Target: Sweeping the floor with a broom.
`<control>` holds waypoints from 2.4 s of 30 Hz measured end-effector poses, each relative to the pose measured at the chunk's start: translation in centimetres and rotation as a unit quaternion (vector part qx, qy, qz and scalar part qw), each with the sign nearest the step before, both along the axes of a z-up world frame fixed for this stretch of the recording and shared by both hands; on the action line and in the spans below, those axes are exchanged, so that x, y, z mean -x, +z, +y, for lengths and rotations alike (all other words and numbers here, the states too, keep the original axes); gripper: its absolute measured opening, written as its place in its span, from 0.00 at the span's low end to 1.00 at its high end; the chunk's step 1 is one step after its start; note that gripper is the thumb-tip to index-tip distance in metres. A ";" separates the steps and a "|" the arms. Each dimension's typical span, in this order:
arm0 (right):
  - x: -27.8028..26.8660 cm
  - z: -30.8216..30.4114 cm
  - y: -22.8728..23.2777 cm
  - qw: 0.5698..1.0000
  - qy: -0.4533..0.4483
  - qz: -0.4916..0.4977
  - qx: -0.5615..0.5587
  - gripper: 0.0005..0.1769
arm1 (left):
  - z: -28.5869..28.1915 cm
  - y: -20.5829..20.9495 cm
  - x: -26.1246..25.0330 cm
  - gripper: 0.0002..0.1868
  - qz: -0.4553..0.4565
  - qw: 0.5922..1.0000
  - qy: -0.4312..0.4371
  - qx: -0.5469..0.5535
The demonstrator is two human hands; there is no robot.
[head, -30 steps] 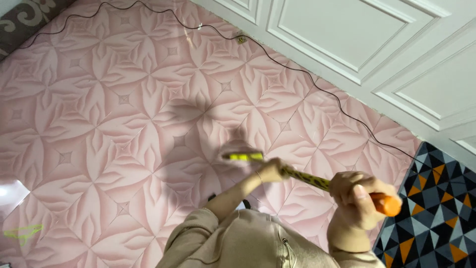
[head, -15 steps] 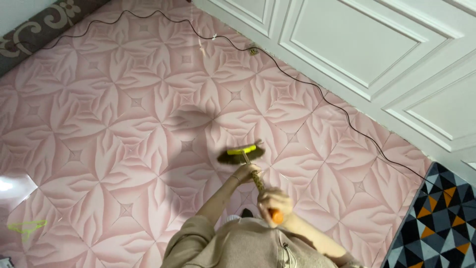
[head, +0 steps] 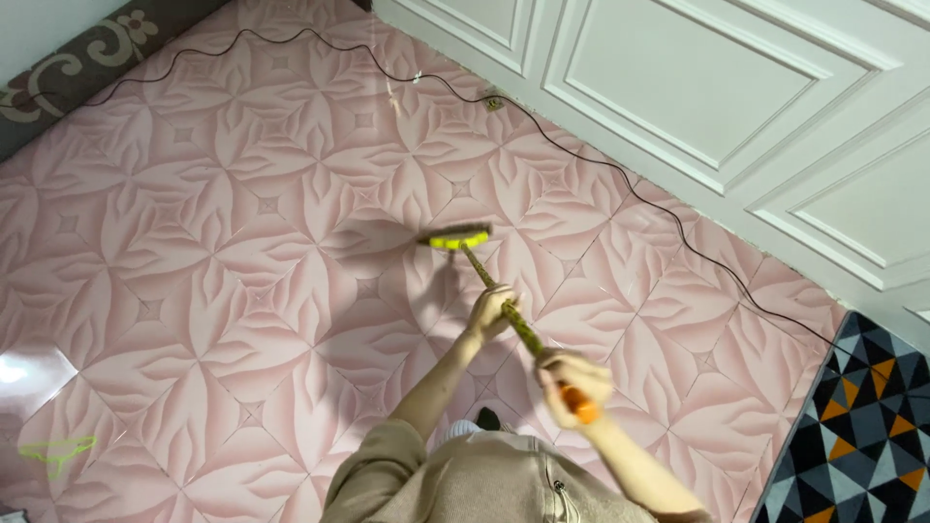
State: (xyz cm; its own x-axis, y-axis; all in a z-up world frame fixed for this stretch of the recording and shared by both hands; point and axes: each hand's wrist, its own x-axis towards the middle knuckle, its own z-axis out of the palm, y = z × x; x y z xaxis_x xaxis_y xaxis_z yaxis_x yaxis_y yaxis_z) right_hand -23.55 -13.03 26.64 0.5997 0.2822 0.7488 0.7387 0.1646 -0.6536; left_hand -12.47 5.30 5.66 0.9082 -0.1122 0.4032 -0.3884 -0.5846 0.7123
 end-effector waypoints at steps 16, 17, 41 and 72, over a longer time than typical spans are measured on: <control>-4.5 5.6 10.2 0.975 0.111 0.184 -0.051 0.06 | 0.6 2.5 5.9 0.13 -0.001 0.978 0.097 0.186; -3.7 6.4 9.3 0.985 0.076 0.155 -0.004 0.05 | 1.5 -0.4 5.3 0.09 -0.054 0.995 0.070 0.042; -3.6 3.5 10.7 0.961 0.178 0.141 -0.157 0.11 | 6.4 9.7 8.5 0.09 0.199 0.974 -0.042 0.101; -9.4 12.6 1.9 0.974 0.142 -0.033 0.172 0.17 | 5.5 4.6 -5.3 0.12 0.069 0.989 0.043 0.121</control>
